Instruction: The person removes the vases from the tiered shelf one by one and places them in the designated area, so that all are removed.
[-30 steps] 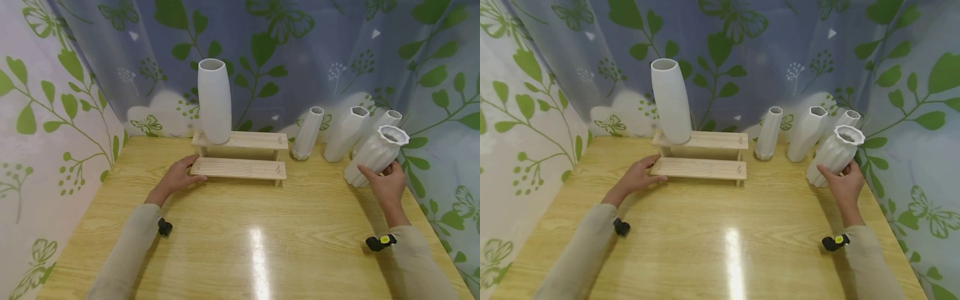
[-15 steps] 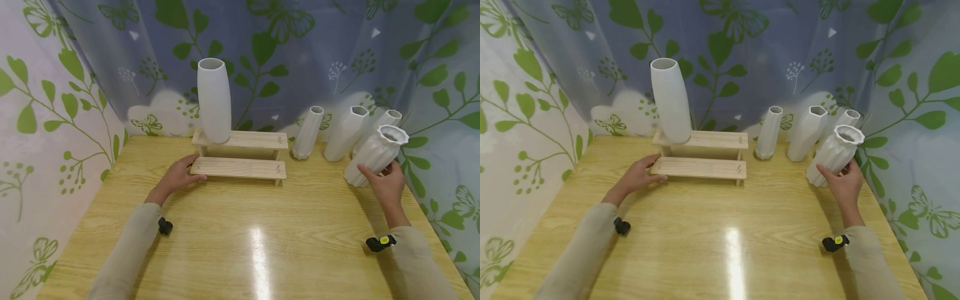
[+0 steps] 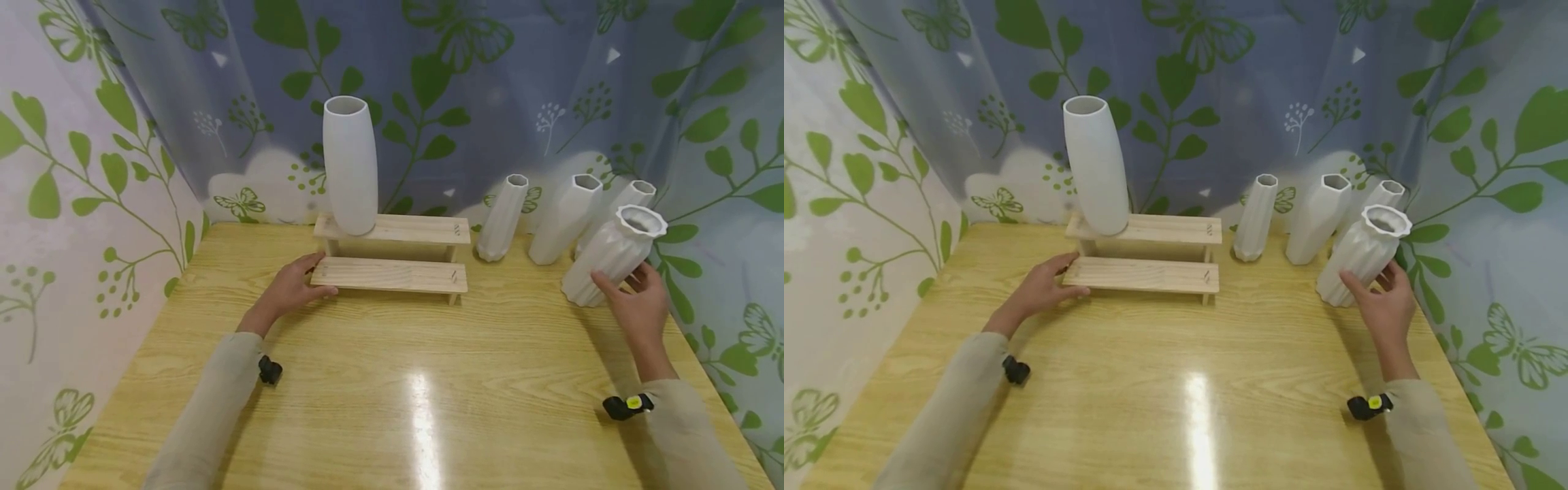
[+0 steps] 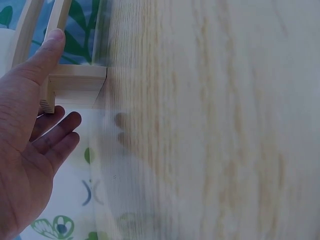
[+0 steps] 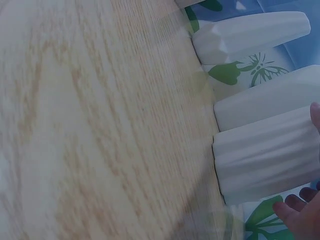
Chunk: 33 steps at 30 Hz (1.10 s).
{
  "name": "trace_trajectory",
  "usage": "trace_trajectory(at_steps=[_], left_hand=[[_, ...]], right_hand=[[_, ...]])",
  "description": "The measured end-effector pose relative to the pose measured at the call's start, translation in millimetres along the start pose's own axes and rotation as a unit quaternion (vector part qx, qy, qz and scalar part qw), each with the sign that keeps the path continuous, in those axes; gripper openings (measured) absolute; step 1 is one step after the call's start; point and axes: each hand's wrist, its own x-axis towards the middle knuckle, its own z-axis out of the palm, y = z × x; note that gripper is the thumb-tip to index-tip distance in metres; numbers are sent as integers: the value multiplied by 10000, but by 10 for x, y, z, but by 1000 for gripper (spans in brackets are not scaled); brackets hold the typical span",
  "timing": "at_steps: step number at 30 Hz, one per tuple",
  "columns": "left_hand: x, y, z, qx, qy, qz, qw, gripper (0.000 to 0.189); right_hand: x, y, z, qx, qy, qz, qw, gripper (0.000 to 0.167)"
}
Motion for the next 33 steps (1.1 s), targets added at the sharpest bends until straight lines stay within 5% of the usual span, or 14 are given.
trace_trajectory(at_steps=[12,22,33], left_hand=[[-1,-6,-1,39,-35,-31,10000,99],[9,-18,2,50,-18,-11,10000,101],[-1,-33,13,-52,-32,-2,10000,100]], right_hand=[[-84,-163,-136,440,438,88,9980,74],[-246,-367,-204,751,1155,-179,9903,67],[-465,-588,-177,1113,1355,-757,9816,63]])
